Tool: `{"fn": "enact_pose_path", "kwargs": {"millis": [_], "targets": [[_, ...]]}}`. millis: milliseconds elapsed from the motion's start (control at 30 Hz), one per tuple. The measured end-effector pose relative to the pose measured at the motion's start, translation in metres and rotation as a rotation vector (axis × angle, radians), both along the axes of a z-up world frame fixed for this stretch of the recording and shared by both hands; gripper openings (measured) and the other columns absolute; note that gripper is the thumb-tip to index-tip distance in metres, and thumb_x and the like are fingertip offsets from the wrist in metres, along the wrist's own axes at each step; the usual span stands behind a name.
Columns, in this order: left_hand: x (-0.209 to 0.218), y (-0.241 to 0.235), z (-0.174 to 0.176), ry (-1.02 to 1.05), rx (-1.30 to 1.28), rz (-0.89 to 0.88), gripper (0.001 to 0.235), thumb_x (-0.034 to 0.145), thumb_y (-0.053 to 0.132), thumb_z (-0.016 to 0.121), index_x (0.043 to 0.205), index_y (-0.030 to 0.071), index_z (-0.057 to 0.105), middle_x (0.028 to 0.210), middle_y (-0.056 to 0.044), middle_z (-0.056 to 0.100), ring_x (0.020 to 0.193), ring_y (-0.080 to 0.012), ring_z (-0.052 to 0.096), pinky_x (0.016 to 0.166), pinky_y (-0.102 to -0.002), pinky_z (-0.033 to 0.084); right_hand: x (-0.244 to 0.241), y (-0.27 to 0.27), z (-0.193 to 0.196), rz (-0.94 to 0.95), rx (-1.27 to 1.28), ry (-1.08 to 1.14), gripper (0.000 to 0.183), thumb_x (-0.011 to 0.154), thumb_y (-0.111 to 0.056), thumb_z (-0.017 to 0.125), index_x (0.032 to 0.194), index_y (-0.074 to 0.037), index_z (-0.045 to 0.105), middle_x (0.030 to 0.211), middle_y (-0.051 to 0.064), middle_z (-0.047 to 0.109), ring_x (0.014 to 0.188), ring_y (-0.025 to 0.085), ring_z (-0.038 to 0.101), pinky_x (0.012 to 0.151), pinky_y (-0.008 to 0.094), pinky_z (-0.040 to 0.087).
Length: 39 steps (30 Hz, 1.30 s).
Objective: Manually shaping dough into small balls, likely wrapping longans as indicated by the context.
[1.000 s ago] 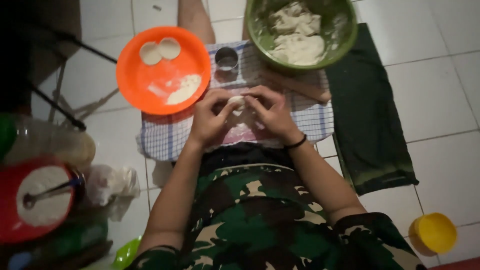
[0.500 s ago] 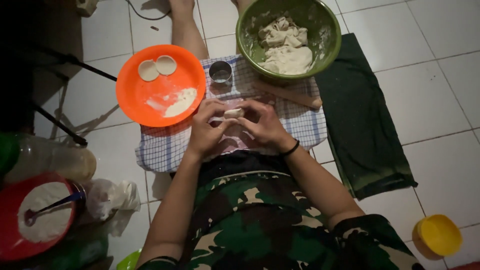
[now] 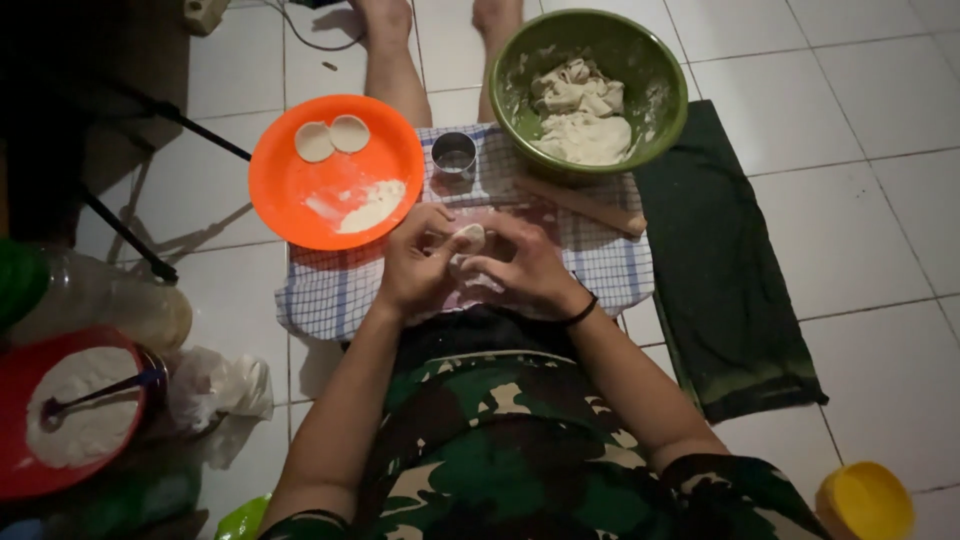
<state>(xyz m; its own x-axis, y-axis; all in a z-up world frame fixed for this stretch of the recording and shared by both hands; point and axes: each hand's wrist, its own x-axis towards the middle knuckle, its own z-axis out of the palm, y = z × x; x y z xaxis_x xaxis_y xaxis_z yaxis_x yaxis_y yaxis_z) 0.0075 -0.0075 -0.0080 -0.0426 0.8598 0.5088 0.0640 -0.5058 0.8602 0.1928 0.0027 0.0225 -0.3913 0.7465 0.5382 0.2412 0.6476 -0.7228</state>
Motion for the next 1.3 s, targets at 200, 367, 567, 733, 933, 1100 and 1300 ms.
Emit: {"fn": "enact_pose_path", "kwargs": {"millis": [200, 367, 567, 733, 933, 1100, 1300], "targets": [[-0.004, 0.009, -0.009, 0.077, -0.005, -0.012, 0.020, 0.086, 0.017, 0.088, 0.095, 0.006, 0.074, 0.106, -0.013, 0.068, 0.100, -0.0256, 0.070, 0.080, -0.033, 0.059, 0.007, 0.006, -0.027, -0.091, -0.199, 0.075, 0.020, 0.082, -0.013, 0.086, 0.100, -0.009, 0.078, 0.087, 0.014, 0.078, 0.088, 0.034, 0.077, 0.080, 0.043, 0.059], [-0.005, 0.007, -0.008, 0.035, -0.109, -0.024, 0.016, 0.091, 0.015, 0.083, 0.101, 0.006, 0.073, 0.110, -0.013, 0.067, 0.093, -0.0240, 0.069, 0.081, -0.038, 0.059, 0.005, 0.009, -0.019, -0.110, -0.273, 0.155, 0.019, 0.086, -0.017, 0.085, 0.100, -0.008, 0.078, 0.085, 0.013, 0.078, 0.084, 0.026, 0.077, 0.078, 0.040, 0.059], [-0.001, 0.011, -0.001, 0.165, -0.007, -0.012, 0.044, 0.082, 0.021, 0.090, 0.122, 0.015, 0.072, 0.117, -0.009, 0.066, 0.105, -0.0293, 0.064, 0.090, -0.039, 0.056, 0.006, 0.013, -0.022, -0.107, -0.424, 0.258, 0.018, 0.091, -0.017, 0.081, 0.104, -0.005, 0.077, 0.083, 0.012, 0.076, 0.078, 0.016, 0.070, 0.071, 0.037, 0.061], [-0.004, 0.014, -0.009, 0.256, 0.260, -0.001, 0.038, 0.082, 0.008, 0.086, 0.119, 0.010, 0.077, 0.110, -0.009, 0.074, 0.115, -0.0329, 0.061, 0.103, -0.041, 0.049, 0.003, 0.017, -0.025, -0.109, -0.415, 0.294, 0.036, 0.091, -0.018, 0.083, 0.125, -0.009, 0.074, 0.102, 0.019, 0.074, 0.091, 0.023, 0.072, 0.071, 0.040, 0.063], [-0.008, 0.014, -0.006, 0.203, 0.158, 0.046, 0.012, 0.092, 0.018, 0.080, 0.103, 0.012, 0.080, 0.097, -0.006, 0.074, 0.098, -0.0280, 0.063, 0.094, -0.039, 0.051, 0.007, 0.013, -0.018, 0.046, -0.361, 0.307, 0.032, 0.091, -0.007, 0.079, 0.122, -0.004, 0.071, 0.090, 0.012, 0.071, 0.078, 0.018, 0.065, 0.070, 0.038, 0.059], [-0.013, 0.015, -0.016, 0.129, 0.124, 0.019, 0.008, 0.092, 0.019, 0.082, 0.093, 0.012, 0.081, 0.094, -0.007, 0.066, 0.092, -0.0241, 0.057, 0.091, -0.035, 0.048, 0.003, 0.016, -0.021, -0.042, 0.001, 0.069, 0.023, 0.086, -0.020, 0.088, 0.102, -0.011, 0.075, 0.085, 0.006, 0.065, 0.076, 0.026, 0.065, 0.074, 0.037, 0.053], [-0.008, 0.008, 0.004, 0.098, 0.125, -0.081, 0.009, 0.091, 0.016, 0.081, 0.097, 0.008, 0.080, 0.093, -0.011, 0.075, 0.096, -0.0277, 0.064, 0.094, -0.039, 0.049, 0.000, 0.004, -0.002, -0.028, -0.043, 0.062, 0.020, 0.088, -0.009, 0.083, 0.106, -0.004, 0.078, 0.094, 0.020, 0.076, 0.091, 0.042, 0.074, 0.079, 0.047, 0.059]]}}
